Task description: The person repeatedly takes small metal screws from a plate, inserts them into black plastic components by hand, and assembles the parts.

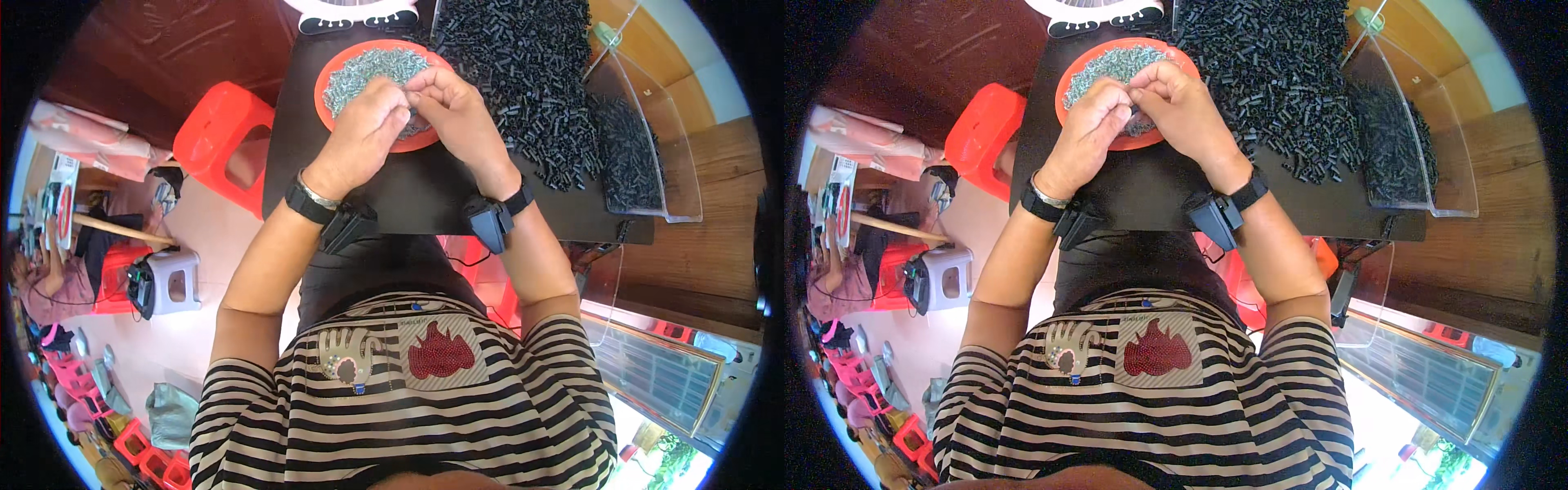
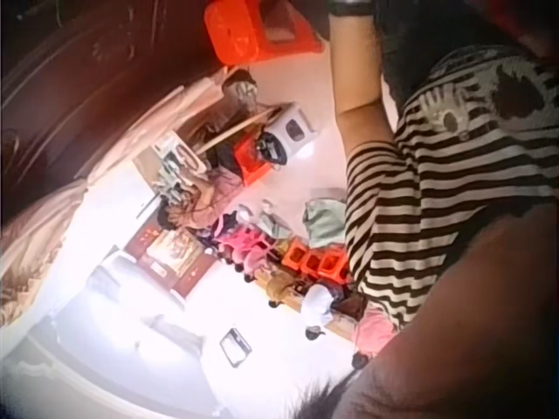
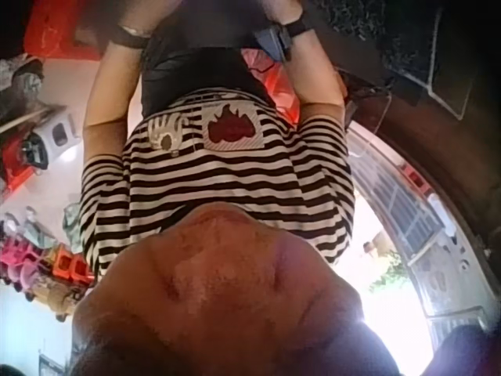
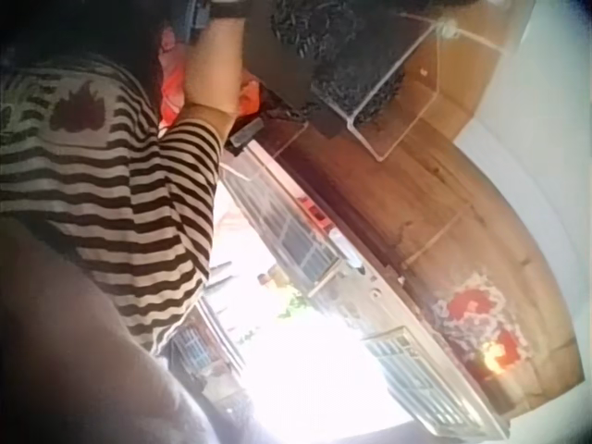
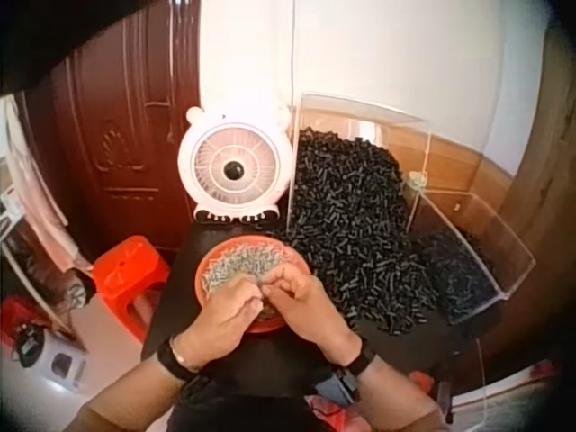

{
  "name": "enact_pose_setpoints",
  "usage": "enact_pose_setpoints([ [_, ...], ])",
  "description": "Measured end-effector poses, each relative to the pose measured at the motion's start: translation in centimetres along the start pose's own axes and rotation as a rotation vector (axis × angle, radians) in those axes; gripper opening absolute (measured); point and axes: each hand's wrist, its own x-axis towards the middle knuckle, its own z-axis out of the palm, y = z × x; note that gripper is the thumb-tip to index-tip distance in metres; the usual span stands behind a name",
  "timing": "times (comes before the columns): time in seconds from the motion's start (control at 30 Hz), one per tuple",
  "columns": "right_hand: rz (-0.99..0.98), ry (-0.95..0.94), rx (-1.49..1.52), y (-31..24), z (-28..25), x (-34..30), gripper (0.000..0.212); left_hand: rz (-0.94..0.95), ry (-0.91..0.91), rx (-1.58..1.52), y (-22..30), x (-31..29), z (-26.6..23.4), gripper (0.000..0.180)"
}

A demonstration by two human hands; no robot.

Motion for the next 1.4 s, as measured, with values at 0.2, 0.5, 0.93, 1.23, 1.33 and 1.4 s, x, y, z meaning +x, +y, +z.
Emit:
enact_pose_setpoints([
  [0.2, 0.047, -0.059, 0.019, -0.2, 0.0, 0.1, 0.009, -0.151, -0.045, -0.067, -0.1, -0.2, -0.3, 0.016],
  [0.5, 0.007, -0.052, 0.063, -0.3, 0.5, -0.3, 0.009, -0.401, -0.019, -0.371, 0.2, -0.2, -0.7, 0.016],
  [0.93, -0.129, 0.074, 0.088, -0.3, -0.6, 0.3, 0.015, -0.445, 0.066, -0.489, -0.9, -0.3, -1.3, 0.017],
  [1.23, -0.258, 0.091, -0.076, -0.4, -0.3, -0.2, 0.013, -0.439, 0.028, -0.387, -0.4, -0.1, -0.8, 0.016],
  [1.33, -0.311, 0.087, -0.162, -0.9, 0.0, -0.3, 0.013, -0.428, 0.018, -0.369, -0.2, -0.2, -0.7, 0.017],
  [1.4, -0.334, 0.092, -0.221, -1.3, 0.0, -0.4, 0.014, -0.441, 0.014, -0.396, 0.0, -0.2, -0.8, 0.018],
])
